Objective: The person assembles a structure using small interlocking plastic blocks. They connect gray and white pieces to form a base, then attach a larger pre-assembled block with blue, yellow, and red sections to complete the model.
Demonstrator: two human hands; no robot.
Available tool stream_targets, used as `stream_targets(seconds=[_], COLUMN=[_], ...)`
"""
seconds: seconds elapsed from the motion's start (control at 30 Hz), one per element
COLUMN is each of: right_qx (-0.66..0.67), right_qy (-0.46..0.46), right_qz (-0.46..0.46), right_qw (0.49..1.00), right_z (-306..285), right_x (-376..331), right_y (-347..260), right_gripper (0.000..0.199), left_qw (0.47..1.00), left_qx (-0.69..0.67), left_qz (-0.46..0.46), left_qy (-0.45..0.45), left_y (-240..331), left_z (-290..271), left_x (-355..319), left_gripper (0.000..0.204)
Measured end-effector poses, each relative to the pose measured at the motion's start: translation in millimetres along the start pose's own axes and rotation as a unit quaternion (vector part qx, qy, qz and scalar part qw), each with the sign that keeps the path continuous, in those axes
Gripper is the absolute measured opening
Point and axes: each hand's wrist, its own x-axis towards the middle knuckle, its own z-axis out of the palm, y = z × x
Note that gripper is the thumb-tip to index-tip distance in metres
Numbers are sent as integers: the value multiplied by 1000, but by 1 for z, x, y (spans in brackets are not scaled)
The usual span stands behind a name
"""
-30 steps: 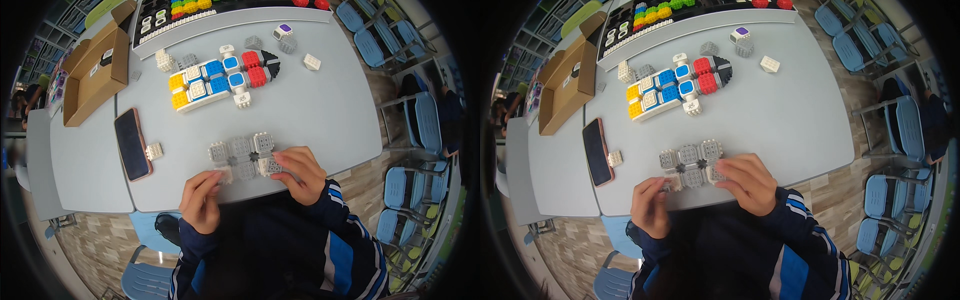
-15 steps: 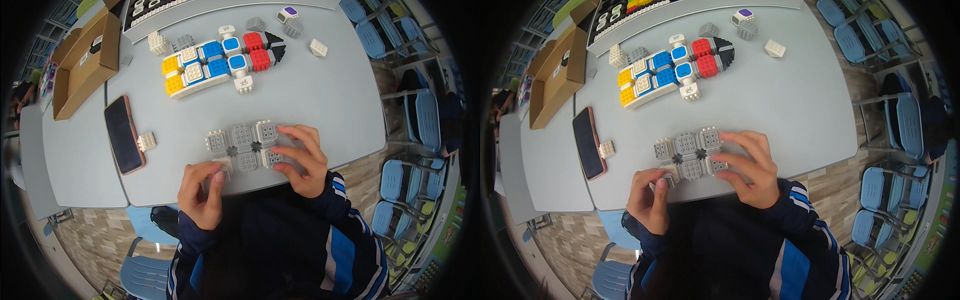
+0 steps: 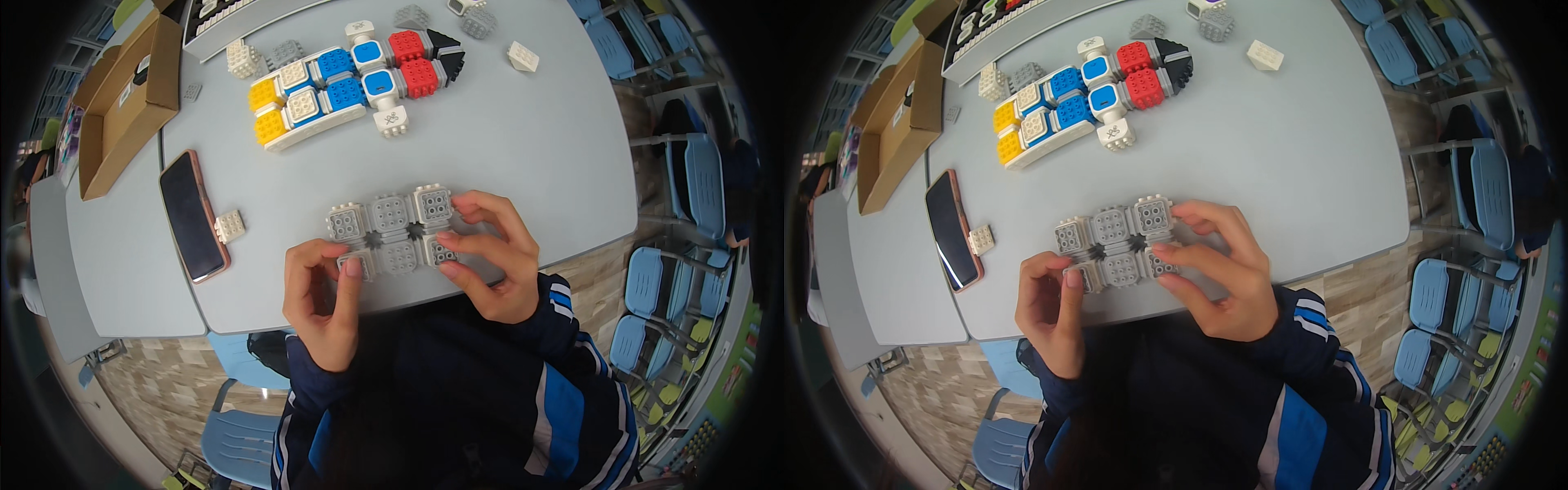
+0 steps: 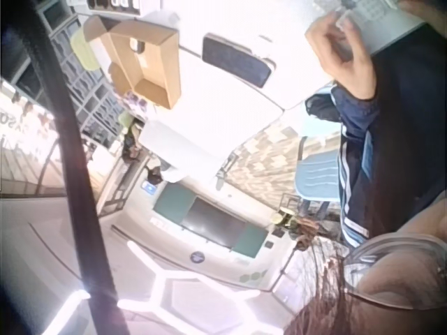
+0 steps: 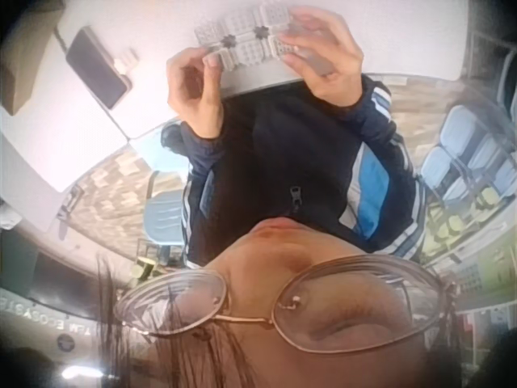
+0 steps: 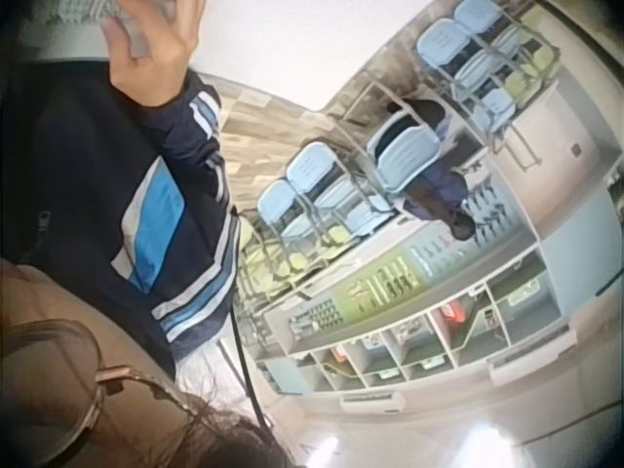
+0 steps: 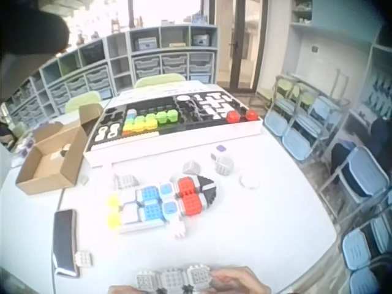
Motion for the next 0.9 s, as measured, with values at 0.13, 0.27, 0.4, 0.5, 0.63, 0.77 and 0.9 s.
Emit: stream_targets(seconds=[0.13,0.27,0.4,0.5,0.63,0.77,0.9], right_qx=[20,90,93,104,165,161,127], right_qy=[-38,5,8,8,38,35,16], right_qz=[18,47,59,85,136,144,124], right_qw=[999,995,994,991,976,976,984], right_z=[-6,-5,-6,-4,-1,-2,-2], right_x=[2,4,5,4,7,6,7], right_y=[4,2,8,11,10,12,14], right_gripper=[36,46,59,63,61,56,52], left_qw=[1000,999,996,996,997,997,996], left_qx=[-11,-20,-72,-67,-63,-15,6], left_qz=[2,12,-27,-9,46,77,91], left_qy=[-13,-22,-39,-52,5,4,-1], left_y=[-2,4,2,-2,-6,-13,-15], left_z=[0,3,2,2,17,19,18], left_x=[0,2,2,1,-1,-2,0], left_gripper=[17,17,22,33,49,53,54])
